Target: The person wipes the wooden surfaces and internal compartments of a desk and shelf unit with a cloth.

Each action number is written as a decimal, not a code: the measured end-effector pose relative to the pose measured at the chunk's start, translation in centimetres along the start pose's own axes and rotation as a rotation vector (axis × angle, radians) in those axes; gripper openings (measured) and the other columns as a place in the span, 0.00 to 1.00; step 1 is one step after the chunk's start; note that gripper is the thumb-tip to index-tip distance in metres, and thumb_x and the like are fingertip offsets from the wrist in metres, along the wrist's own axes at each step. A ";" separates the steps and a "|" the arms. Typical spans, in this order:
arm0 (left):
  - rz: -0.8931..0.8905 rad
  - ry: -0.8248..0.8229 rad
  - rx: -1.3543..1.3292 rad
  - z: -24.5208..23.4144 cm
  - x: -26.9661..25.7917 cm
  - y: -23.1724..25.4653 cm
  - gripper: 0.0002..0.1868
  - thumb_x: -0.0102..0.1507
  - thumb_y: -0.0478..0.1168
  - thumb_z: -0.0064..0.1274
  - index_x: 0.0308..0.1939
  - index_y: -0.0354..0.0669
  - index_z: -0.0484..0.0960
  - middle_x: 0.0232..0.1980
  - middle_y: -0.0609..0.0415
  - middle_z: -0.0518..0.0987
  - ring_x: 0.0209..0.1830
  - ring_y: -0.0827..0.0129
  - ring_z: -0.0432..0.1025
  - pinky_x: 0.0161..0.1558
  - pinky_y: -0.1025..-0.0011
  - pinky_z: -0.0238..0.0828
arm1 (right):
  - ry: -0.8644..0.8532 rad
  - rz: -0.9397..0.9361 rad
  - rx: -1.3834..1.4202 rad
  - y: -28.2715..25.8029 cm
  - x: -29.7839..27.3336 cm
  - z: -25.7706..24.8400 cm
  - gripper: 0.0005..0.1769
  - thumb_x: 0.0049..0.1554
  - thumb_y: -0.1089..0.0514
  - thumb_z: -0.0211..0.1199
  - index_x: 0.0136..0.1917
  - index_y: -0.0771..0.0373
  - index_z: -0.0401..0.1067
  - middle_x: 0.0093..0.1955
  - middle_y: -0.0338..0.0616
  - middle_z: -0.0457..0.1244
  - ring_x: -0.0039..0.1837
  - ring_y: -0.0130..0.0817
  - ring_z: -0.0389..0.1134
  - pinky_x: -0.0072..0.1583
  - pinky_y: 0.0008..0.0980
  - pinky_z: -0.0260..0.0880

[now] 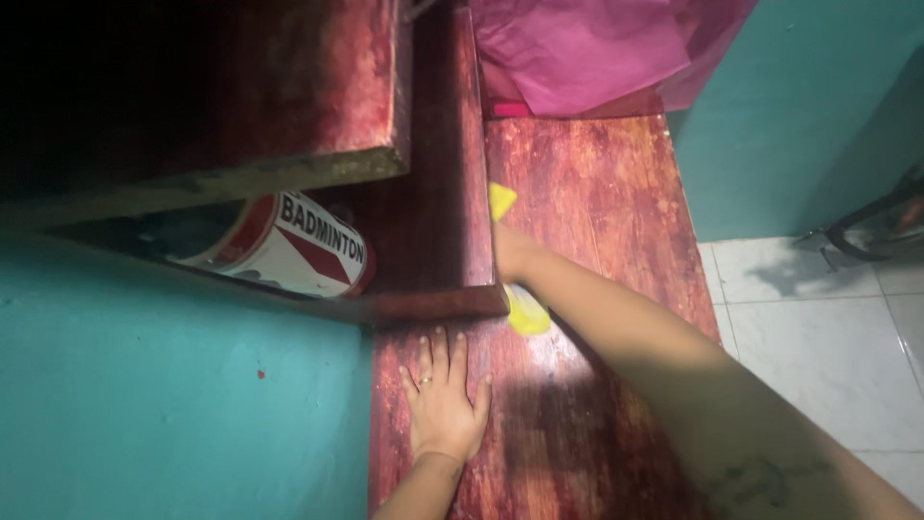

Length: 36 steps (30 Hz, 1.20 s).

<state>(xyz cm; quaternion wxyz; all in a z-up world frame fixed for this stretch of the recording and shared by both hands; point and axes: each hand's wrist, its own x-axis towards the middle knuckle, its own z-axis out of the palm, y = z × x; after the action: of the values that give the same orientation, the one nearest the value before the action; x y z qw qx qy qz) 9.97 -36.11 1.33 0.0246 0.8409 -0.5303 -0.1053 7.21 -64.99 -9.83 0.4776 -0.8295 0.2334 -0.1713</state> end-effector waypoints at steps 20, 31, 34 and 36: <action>-0.007 -0.004 0.020 0.1 -0.7 0.2 0.39 0.64 0.60 0.43 0.76 0.51 0.56 0.82 0.49 0.48 0.82 0.53 0.38 0.74 0.39 0.30 | 0.324 -0.025 -0.658 -5.1 -11.2 -10.7 0.25 0.60 0.51 0.54 0.67 0.60 0.72 0.73 0.54 0.59 0.76 0.60 0.55 0.70 0.63 0.50; -0.002 0.022 -0.005 -0.3 -0.4 0.4 0.40 0.63 0.59 0.44 0.76 0.51 0.57 0.81 0.50 0.48 0.82 0.54 0.39 0.74 0.40 0.31 | -0.092 -0.169 -0.510 -6.7 -18.7 -8.5 0.27 0.62 0.49 0.53 0.72 0.56 0.67 0.77 0.47 0.57 0.79 0.52 0.53 0.74 0.55 0.50; -0.010 0.024 -0.006 -0.1 -0.6 0.3 0.39 0.63 0.59 0.44 0.76 0.52 0.57 0.82 0.50 0.49 0.82 0.54 0.39 0.74 0.40 0.31 | 0.111 -0.022 -0.574 -6.3 -16.1 -9.3 0.26 0.63 0.50 0.52 0.72 0.58 0.66 0.76 0.51 0.57 0.79 0.53 0.52 0.74 0.55 0.51; -0.006 0.030 -0.003 -0.1 -0.5 0.4 0.39 0.64 0.59 0.44 0.76 0.52 0.57 0.82 0.50 0.49 0.82 0.54 0.39 0.74 0.40 0.31 | 0.194 0.008 -0.640 -6.4 -14.7 -8.6 0.26 0.62 0.49 0.53 0.71 0.58 0.67 0.76 0.51 0.57 0.78 0.55 0.52 0.73 0.58 0.49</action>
<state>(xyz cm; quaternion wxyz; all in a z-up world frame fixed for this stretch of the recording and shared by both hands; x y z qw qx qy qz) 9.42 -35.80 1.54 0.0336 0.8441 -0.5270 -0.0934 -7.91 -60.20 -0.99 0.1692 -0.9164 0.3228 -0.1656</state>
